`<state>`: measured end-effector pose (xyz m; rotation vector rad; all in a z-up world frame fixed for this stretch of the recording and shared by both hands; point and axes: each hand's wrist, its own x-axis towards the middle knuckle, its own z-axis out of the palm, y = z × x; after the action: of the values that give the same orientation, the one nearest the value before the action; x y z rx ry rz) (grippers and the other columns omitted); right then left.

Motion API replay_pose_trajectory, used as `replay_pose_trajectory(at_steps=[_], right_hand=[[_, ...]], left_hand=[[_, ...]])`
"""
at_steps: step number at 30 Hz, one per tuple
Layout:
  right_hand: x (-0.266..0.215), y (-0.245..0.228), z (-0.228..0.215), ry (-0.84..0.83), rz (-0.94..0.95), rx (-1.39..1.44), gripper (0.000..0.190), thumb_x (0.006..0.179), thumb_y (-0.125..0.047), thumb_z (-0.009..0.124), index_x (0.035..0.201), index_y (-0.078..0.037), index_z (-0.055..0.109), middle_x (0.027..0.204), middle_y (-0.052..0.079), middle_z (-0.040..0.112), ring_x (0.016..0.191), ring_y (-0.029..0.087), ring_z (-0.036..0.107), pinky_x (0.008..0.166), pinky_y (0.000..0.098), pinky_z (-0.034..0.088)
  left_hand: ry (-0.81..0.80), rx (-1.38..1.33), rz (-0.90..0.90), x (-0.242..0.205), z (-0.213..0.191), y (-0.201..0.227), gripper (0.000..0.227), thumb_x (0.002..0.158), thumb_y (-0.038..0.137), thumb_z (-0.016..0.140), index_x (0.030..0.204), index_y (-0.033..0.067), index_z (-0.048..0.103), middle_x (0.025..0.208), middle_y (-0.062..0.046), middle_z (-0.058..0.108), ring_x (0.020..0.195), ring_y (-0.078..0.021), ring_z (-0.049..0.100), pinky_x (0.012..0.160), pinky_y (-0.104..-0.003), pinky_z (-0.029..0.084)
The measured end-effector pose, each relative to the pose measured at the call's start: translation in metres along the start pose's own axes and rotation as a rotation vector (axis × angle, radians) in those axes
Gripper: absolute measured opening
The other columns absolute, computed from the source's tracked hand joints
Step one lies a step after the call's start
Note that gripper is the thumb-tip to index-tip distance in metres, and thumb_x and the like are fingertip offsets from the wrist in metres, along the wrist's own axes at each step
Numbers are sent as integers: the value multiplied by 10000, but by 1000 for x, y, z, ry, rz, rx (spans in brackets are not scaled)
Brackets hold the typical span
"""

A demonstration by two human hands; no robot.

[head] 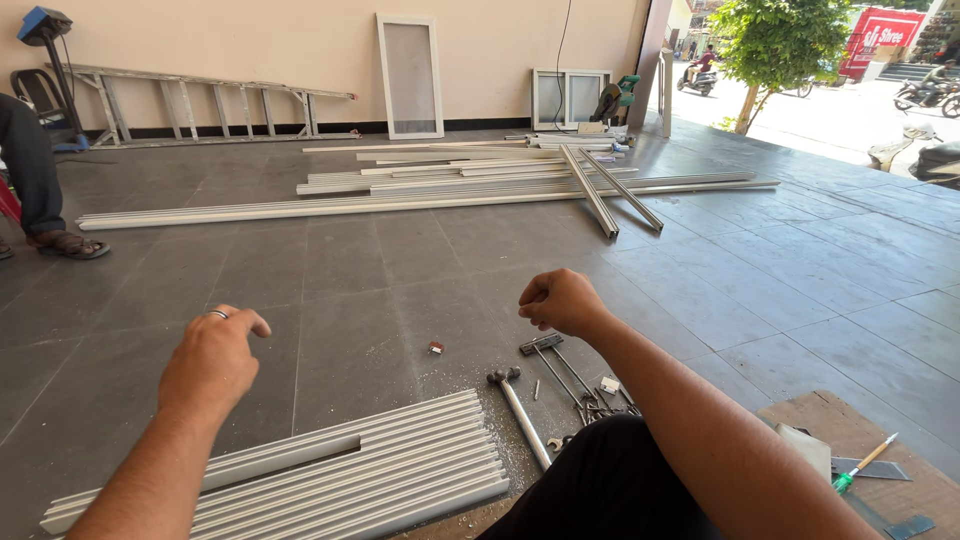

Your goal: The person uses a red power drill to make holes in a stack of white metal profiles. They then insert small metal pins into the drilled holes and use a hammer to secure them. The person repeatedly stacks and restacks the profiles to align them for drilling and pinning.

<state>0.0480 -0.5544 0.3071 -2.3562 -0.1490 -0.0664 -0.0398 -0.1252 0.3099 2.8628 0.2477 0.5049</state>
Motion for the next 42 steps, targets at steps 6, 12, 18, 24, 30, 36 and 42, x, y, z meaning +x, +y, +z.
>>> replay_pose_trajectory(at_steps=[6, 12, 18, 24, 30, 36, 42], right_hand=[[18, -27, 1, 117, -124, -165, 325, 801, 45, 639, 1033, -122, 793, 1090, 57, 774, 925, 208, 751, 808, 347, 604], [33, -40, 16, 234, -277, -260, 354, 711, 122, 612, 939, -94, 777, 1011, 108, 734, 956, 234, 696, 851, 368, 556], [25, -26, 42, 219, -124, -194, 284, 771, 53, 573, 866, -135, 764, 876, 48, 766, 872, 212, 721, 789, 376, 563], [-5, -20, 33, 5, -97, -491, 184, 792, -46, 587, 787, -169, 723, 789, 43, 759, 768, 214, 738, 731, 373, 562], [-9, 9, 38, 68, -250, -622, 137, 789, -61, 600, 772, -141, 710, 824, 31, 732, 801, 246, 715, 711, 417, 554], [-12, 43, 145, -169, -307, -559, 169, 835, -76, 593, 907, -140, 731, 1000, 56, 723, 940, 272, 708, 792, 435, 567], [-16, 82, 228, -468, -244, -603, 406, 896, -292, 682, 1283, -179, 632, 1309, 85, 610, 1251, 294, 573, 1014, 451, 499]], left_hand=[[-2, 118, 89, 23, -38, 22, 220, 899, 8, 643, 951, 192, 752, 1082, 26, 702, 1166, -191, 639, 945, -411, 573], [33, 272, 295, 40, -58, 36, 178, 947, 84, 544, 903, 183, 686, 974, 30, 690, 1059, -187, 660, 868, -404, 588], [-213, 437, 275, 33, -25, 12, 196, 990, 195, 487, 898, 205, 659, 897, 20, 701, 882, -192, 701, 807, -405, 599], [-271, 316, 96, 41, -3, -10, 150, 878, 122, 567, 791, 163, 681, 793, -19, 724, 796, -246, 685, 718, -449, 581], [-230, 381, 81, 41, 4, -19, 146, 901, 156, 566, 851, 217, 689, 832, -17, 771, 820, -271, 747, 766, -446, 590], [-451, 361, 93, 11, 77, -52, 269, 896, 175, 608, 1132, 273, 689, 1175, 4, 729, 1127, -227, 704, 921, -417, 594], [-745, 371, 68, -64, 197, -58, 607, 958, 332, 677, 1499, 267, 410, 1559, -62, 428, 1409, -249, 490, 1120, -529, 487]])
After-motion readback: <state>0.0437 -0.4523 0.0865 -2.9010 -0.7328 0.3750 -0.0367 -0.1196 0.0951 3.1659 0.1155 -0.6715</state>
